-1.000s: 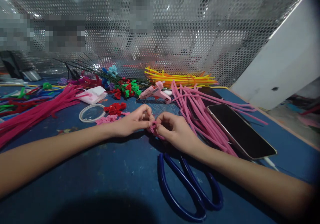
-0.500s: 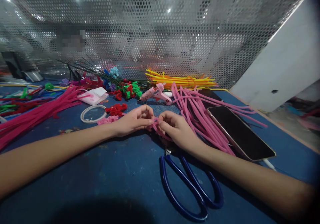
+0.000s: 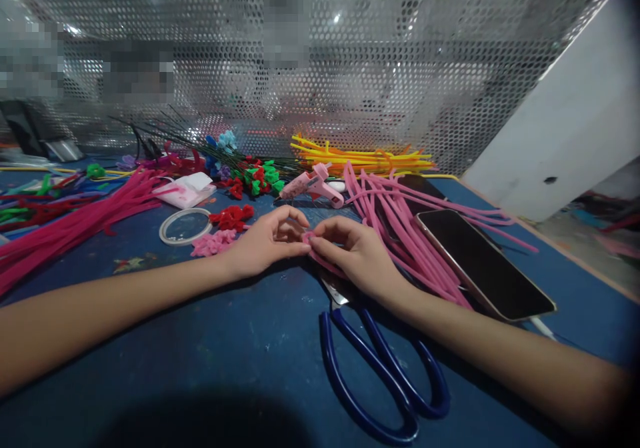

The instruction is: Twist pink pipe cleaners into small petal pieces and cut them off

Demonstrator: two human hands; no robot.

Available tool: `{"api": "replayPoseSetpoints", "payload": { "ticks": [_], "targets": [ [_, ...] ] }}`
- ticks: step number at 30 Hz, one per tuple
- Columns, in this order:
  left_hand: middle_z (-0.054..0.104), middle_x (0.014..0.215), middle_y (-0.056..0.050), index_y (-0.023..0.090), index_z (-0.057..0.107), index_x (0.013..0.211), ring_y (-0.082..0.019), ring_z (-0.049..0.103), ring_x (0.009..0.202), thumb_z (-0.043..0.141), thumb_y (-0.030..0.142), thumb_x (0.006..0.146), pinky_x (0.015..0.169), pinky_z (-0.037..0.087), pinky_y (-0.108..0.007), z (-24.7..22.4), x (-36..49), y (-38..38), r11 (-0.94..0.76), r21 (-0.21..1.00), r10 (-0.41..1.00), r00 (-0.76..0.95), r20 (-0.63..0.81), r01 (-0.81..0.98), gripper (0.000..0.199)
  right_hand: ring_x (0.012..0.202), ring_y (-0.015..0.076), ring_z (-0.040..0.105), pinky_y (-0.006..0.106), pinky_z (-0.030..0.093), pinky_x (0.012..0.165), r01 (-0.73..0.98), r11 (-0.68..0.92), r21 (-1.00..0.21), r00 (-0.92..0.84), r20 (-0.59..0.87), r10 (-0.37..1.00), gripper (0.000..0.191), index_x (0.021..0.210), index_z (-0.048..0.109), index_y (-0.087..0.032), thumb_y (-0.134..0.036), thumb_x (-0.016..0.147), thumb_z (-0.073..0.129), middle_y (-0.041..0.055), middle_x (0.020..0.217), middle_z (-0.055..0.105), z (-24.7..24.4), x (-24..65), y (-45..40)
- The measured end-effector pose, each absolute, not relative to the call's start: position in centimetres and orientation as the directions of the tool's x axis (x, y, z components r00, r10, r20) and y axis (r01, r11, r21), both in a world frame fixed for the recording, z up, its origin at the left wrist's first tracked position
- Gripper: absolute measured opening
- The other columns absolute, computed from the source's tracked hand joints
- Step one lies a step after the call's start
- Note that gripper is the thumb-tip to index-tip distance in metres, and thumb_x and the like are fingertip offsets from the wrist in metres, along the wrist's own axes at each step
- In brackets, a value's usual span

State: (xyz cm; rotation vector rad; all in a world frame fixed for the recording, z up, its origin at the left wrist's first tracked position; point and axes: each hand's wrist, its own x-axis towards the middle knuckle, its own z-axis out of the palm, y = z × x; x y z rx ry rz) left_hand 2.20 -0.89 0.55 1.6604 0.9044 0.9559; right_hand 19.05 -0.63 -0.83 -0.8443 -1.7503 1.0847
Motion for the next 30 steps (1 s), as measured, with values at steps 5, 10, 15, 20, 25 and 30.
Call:
{"api": "replayPoseSetpoints", "payload": {
  "ticks": [5,10,15,20,25,30],
  "targets": [
    [0.062,0.079,-0.001,0.014,0.056,0.085,-0.011,0.059,0.073,0.065,0.020,0.070,0.074,0.048,-0.028,0.4,2.1,-1.2,-0.316,0.928,0.894,0.390,0.222,0.197,0.018,0.055,0.0072,0.046,0.021,0.035,0.051,0.103,0.311,-0.945,-0.402,0.246,0.882,0.016,0.073,0.054,-0.016,-0.031,0.073,0.058,-0.0034,0.064,0.052,-0.5,19.2,-0.6],
    [0.065,0.078,-0.002,0.014,0.059,0.082,-0.012,0.062,0.074,0.066,0.021,0.069,0.075,0.050,-0.028,0.3,2.0,-1.4,-0.341,0.921,0.896,0.363,0.258,0.189,0.016,0.050,0.0059,0.038,0.020,0.029,0.047,0.093,0.234,-0.968,-0.480,0.162,0.862,0.022,0.069,0.051,-0.015,-0.036,0.075,0.056,-0.0056,0.057,0.045,-0.1,19.3,-0.6],
    [0.067,0.079,-0.003,0.013,0.061,0.083,-0.014,0.063,0.073,0.067,0.024,0.069,0.073,0.052,-0.029,0.3,2.0,-1.5,-0.372,0.903,0.890,0.357,0.283,0.213,0.018,0.052,0.0067,0.037,0.021,0.028,0.048,0.086,0.221,-0.971,-0.501,0.149,0.853,0.022,0.070,0.052,-0.016,-0.037,0.074,0.055,-0.0054,0.059,0.043,-0.3,19.3,-0.3],
    [0.069,0.078,-0.004,0.014,0.065,0.083,-0.014,0.064,0.070,0.069,0.027,0.068,0.069,0.052,-0.028,0.3,1.9,-1.8,-0.411,0.877,0.887,0.330,0.322,0.250,0.020,0.050,0.0062,0.034,0.020,0.026,0.048,0.034,0.146,-0.989,-0.558,0.102,0.824,0.024,0.072,0.051,-0.016,-0.040,0.071,0.058,-0.0059,0.059,0.043,-0.4,19.5,-0.1],
    [0.069,0.072,-0.002,0.015,0.068,0.076,-0.012,0.062,0.064,0.071,0.027,0.066,0.062,0.050,-0.023,0.4,1.8,-2.2,-0.516,0.800,0.847,0.320,0.424,0.305,0.016,0.050,0.0066,0.036,0.021,0.026,0.048,0.016,0.097,-0.995,-0.613,0.067,0.787,0.023,0.072,0.053,-0.017,-0.039,0.071,0.060,-0.0058,0.058,0.044,-0.2,19.8,-0.1],
    [0.068,0.067,-0.001,0.016,0.068,0.070,-0.011,0.059,0.060,0.072,0.028,0.064,0.054,0.044,-0.021,0.7,1.6,-2.2,-0.608,0.711,0.791,0.347,0.504,0.354,0.014,0.054,0.0062,0.042,0.020,0.029,0.051,-0.016,0.062,-0.998,-0.636,0.058,0.769,0.017,0.071,0.056,-0.016,-0.031,0.070,0.062,-0.0047,0.062,0.051,0.0,19.8,-0.1]
  ]
}}
